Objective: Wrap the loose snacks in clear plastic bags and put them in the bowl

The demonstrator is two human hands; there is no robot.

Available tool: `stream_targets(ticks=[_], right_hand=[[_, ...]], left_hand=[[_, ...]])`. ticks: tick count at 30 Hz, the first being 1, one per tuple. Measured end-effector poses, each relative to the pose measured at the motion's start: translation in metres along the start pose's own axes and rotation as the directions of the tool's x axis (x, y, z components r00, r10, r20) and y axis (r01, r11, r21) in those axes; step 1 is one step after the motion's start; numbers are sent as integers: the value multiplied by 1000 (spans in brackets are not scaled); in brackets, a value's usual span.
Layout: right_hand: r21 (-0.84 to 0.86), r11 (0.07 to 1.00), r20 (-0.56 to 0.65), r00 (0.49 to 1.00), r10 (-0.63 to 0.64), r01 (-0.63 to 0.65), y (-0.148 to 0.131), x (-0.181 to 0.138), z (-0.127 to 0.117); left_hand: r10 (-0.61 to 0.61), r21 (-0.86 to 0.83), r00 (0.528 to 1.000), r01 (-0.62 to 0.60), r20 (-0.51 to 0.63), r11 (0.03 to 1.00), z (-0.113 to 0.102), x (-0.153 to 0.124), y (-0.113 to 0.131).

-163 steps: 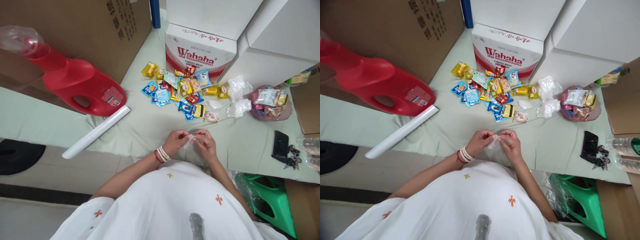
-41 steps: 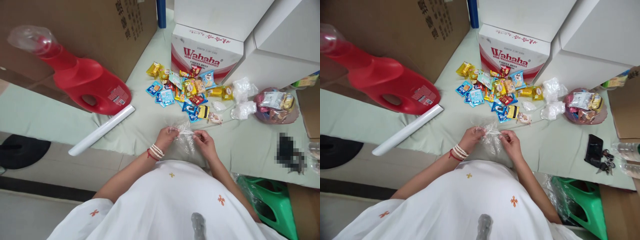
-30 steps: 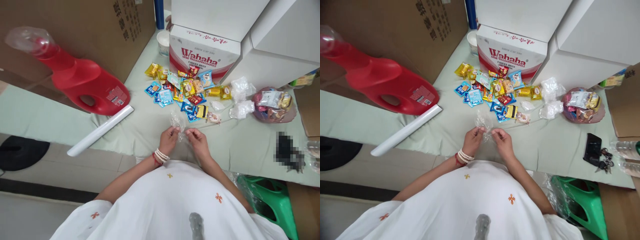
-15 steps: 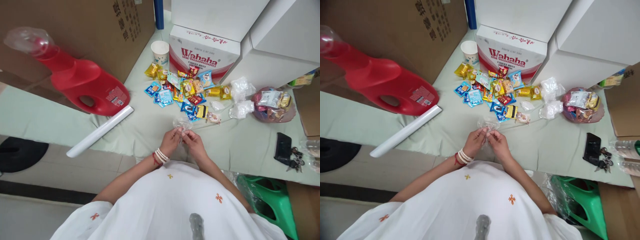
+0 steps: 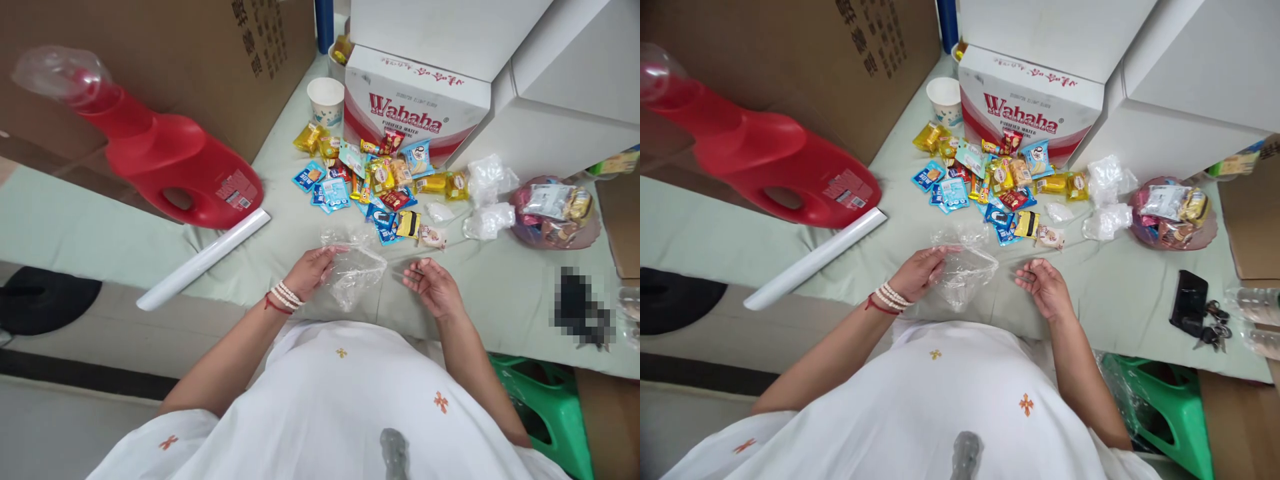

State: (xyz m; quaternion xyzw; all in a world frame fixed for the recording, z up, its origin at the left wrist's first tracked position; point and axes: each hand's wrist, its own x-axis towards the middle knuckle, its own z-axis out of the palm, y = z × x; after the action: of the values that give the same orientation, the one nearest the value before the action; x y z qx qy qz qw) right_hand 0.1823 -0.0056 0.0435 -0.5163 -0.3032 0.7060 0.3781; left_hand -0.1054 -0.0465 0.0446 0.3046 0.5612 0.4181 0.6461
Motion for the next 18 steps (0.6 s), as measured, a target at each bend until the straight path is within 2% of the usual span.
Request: stream_targets(ticks=[5,9,12,15,18], right_hand=[[-122,993,46,999,5,1,21,-2,31],[-13,1000,-45,999,-16,16,24,2,49],[22,999,-14,999,42,-42,11,4,39],[-31,996,8,997,83,-82,-6,3,19],[-71,993,7,996,93,-92,-16,3,-3]], left_hand=[[31,-18,999,-31,21,999,20,6,-9],[23,-15,998,-23,52,1000,25,7,-11],[-3,32,997,1,76,999,14,4,-6],[-43,57,996,39,84,998,-3,0,2],[-119,70,983,110,141,991,-20,0,8]])
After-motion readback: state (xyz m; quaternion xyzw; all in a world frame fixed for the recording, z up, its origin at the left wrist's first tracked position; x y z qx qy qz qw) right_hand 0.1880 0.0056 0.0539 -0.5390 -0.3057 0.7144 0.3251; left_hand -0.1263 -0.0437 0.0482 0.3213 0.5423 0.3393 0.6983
